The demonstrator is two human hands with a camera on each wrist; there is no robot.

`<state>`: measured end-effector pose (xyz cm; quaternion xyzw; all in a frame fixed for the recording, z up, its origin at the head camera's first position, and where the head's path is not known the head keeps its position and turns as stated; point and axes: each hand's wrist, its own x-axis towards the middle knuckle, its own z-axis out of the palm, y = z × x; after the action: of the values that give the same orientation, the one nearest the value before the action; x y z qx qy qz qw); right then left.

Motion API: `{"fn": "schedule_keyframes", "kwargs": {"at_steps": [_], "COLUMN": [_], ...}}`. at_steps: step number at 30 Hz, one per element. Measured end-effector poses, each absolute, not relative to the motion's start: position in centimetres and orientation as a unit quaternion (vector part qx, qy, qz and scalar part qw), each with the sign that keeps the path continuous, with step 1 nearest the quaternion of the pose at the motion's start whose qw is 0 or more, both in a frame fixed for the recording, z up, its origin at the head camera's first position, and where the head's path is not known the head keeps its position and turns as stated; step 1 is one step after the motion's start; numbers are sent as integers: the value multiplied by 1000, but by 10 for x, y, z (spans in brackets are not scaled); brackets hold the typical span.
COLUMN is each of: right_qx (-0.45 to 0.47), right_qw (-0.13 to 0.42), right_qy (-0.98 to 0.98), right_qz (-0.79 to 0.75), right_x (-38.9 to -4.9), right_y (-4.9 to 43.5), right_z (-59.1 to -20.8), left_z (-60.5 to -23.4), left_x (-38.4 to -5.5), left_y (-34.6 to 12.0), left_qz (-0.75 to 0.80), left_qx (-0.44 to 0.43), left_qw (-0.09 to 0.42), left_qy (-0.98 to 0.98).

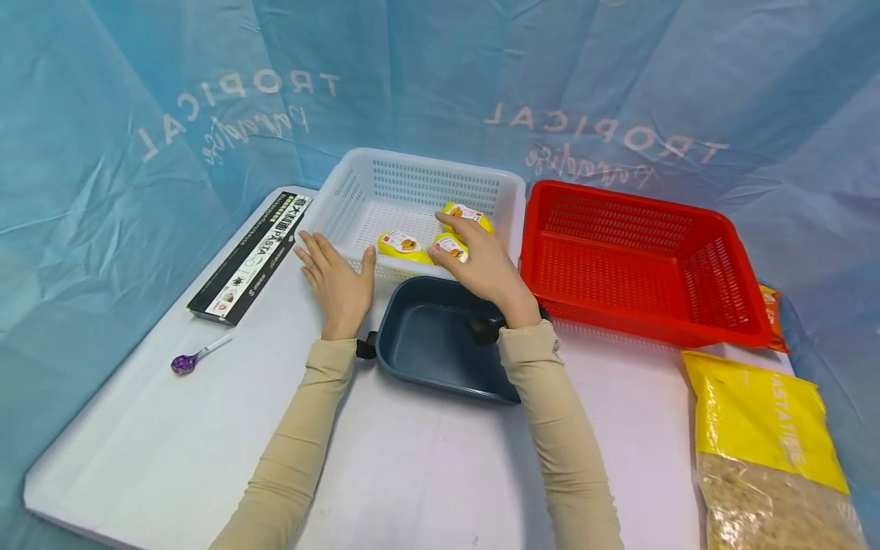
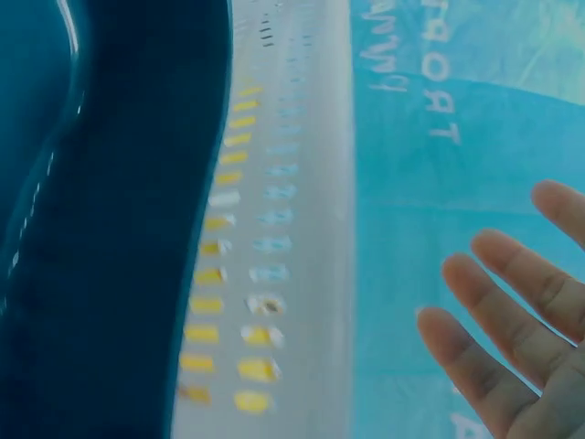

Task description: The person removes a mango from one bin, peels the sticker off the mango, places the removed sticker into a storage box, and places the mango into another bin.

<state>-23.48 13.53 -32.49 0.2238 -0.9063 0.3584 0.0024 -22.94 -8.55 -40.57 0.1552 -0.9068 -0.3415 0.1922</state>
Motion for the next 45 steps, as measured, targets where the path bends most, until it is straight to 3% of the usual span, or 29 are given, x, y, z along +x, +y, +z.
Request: {"fn": "schedule_keyframes", "kwargs": {"at_steps": [11,45], "right_qx": [215,204], "right_qw": [-44,-123], "right_qy": [-889,-900], "right_qz": [401,366], "right_x": [-266,-324], "right_y": [108,56], "right_z": [-339,-366], "left_z": [-408,-411], "left_x": [-235,-238], "left_y": [-91,-101], "left_qz": [-333,-321], "left_qx": [156,136], "left_qw": [216,211], "left_qy": [-904,-913]}}
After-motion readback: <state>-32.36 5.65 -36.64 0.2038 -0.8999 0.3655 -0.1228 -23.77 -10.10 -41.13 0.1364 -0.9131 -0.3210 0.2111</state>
